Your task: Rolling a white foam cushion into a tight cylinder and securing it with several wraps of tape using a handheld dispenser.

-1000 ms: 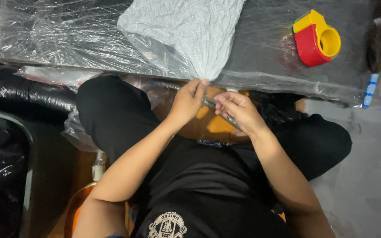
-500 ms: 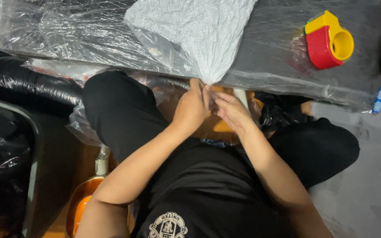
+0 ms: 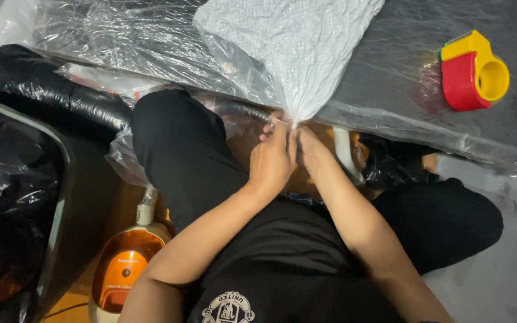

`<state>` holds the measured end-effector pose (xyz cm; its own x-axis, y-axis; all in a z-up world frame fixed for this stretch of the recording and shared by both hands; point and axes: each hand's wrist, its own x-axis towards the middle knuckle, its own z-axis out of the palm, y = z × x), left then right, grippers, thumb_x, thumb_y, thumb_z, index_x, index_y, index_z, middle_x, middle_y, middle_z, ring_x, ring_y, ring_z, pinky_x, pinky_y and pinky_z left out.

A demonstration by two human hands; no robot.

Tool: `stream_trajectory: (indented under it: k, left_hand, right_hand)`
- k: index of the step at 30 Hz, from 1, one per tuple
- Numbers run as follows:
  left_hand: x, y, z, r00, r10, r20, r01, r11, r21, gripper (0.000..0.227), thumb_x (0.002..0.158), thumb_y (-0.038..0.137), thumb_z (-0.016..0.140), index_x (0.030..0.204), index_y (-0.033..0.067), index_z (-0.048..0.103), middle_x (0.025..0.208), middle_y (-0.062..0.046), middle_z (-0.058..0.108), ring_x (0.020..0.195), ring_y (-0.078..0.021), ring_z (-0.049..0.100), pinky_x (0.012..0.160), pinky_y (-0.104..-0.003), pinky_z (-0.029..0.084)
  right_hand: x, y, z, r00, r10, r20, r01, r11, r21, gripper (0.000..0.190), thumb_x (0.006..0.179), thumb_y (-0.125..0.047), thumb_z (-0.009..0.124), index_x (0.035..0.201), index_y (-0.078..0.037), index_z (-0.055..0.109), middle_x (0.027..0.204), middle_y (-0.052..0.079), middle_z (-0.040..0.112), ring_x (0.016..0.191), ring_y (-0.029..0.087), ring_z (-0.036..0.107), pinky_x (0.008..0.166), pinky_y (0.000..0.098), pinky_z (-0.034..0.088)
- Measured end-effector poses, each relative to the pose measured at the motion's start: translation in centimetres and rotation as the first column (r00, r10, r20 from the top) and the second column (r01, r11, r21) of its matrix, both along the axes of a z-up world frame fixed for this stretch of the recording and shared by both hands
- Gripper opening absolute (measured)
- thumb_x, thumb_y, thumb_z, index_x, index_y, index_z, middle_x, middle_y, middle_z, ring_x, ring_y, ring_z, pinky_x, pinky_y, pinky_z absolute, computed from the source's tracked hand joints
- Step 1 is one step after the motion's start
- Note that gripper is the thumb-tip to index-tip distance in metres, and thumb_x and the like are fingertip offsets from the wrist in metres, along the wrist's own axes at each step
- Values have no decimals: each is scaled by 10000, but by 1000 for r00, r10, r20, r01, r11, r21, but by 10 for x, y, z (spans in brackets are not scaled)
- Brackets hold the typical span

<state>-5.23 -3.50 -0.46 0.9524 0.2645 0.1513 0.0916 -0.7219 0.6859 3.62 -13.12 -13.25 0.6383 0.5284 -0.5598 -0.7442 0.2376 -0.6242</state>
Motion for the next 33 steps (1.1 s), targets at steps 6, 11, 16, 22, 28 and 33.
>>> stream_trajectory:
  k: [6, 11, 16, 22, 28, 33]
  left_hand:
    - [-10, -11, -31, 995, 93, -20, -94, 992, -85, 228, 1035, 301, 529, 930, 98, 534, 627, -195, 662, 664, -431, 718, 571, -528, 569]
    - [-15, -6, -12, 982, 184, -51, -184, 832, -524, 166, 1033, 196, 549, 1070, 40, 504, 706, -193, 725, 732, -420, 722, 645, -501, 558]
    - [-15, -11, -57, 965, 226, -130, -227, 479, -848, 218, 1052, 226, 568, 1120, 57, 447, 658, -62, 730, 473, -127, 619, 425, -236, 479]
    - [-14, -8, -23, 977, 142, -158, -171, 82, -982, 214, 1081, 205, 530, 1083, -8, 522, 606, -87, 654, 420, -96, 514, 391, -198, 372]
    - [-16, -5, -35, 983, 176, -44, -87, 245, -966, 146, 1089, 171, 505, 1100, 28, 482, 694, -89, 717, 440, -91, 565, 408, -186, 398]
    - [-19, 2, -32, 991, 129, -17, -80, 504, -860, 103, 1084, 170, 505, 1075, 70, 530, 610, -59, 711, 407, -123, 609, 337, -207, 411]
  right_hand:
    - [23, 10, -27, 983, 186, -6, -181, 963, 197, 202, 1067, -176, 566, 1257, -112, 536, 1233, 141, 649, 1016, 363, 720, 780, 404, 638]
    - [16, 19, -34, 976, 216, 17, -213, 945, 249, 225, 1053, -214, 600, 1245, -116, 534, 1265, 130, 643, 1093, 349, 710, 832, 391, 641]
    - [10, 25, -22, 994, 107, -15, -101, 969, 225, 234, 1029, -235, 652, 1220, -116, 587, 1240, 101, 662, 1142, 271, 690, 883, 378, 629]
    - [15, 35, -13, 971, 226, 71, -237, 923, 303, 168, 1045, -158, 627, 1181, -61, 611, 1154, 130, 659, 1113, 264, 655, 956, 428, 571]
    - [15, 40, 43, 915, 398, -61, -380, 904, 196, 525, 1106, -211, 515, 1573, -28, 361, 1076, 118, 685, 1028, 271, 722, 931, 426, 630]
    - [14, -17, 159, 543, 837, 68, -377, 315, -871, 320, 969, -284, 613, 1044, -19, 775, 751, 144, 765, 661, 212, 775, 630, 355, 610]
